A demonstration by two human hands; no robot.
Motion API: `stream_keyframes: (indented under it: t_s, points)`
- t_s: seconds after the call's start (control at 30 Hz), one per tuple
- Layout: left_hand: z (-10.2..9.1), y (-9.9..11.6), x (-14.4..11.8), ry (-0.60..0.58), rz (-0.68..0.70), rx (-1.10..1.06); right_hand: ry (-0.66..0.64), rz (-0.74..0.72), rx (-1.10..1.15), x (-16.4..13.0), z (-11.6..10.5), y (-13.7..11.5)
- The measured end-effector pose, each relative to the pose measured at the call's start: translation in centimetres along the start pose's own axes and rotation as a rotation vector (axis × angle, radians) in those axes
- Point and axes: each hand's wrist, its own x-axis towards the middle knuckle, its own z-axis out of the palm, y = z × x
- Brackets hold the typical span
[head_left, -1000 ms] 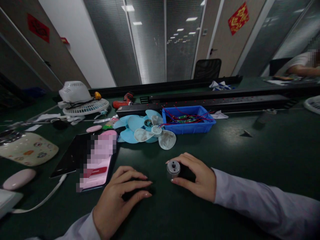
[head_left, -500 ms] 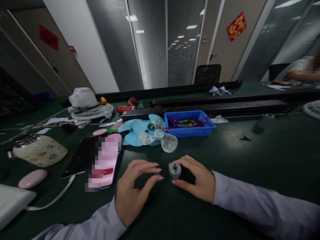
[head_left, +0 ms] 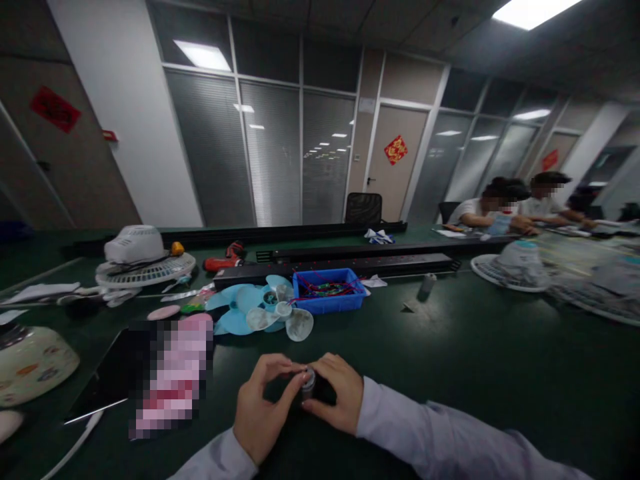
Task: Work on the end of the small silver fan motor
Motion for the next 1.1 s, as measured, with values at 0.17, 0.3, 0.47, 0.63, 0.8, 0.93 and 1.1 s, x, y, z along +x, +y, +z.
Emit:
stream_keyframes:
  t_s: [0.17,0.3,0.47,0.63,0.8,0.93,1.1]
  points:
    - [-0.5,1.5,-2.6,0.007,0.119,0.069,0.053,0.06,-0.072,-2.6,1.0,-3.0]
    - [-0.9,4.0,-5.7,0.038,0.154,0.099,0.061,0.064,-0.187,-4.8,1.5,-5.9]
    - [-1.3,6.1,-8.8,0.086,0.128,0.103,0.048,0.056,-0.253,-6.9,1.4,-8.9]
    - [-1.6,6.6,-10.1,0.177,0.042,0.095,0.044,0.034,-0.309,-8.2,1.4,-10.4]
    - [-1.5,7.6,-10.6,0.2,-0.003,0.06,0.049,0.039,-0.366,-8.9,1.6,-10.9]
    - [-1.3,8.9,-11.1,0.24,-0.038,0.039,0.043,0.049,-0.42,-9.2,1.7,-11.4]
    - [-1.0,9.4,-10.8,0.318,-0.061,0.024,0.028,0.058,-0.488,-9.0,1.6,-11.2]
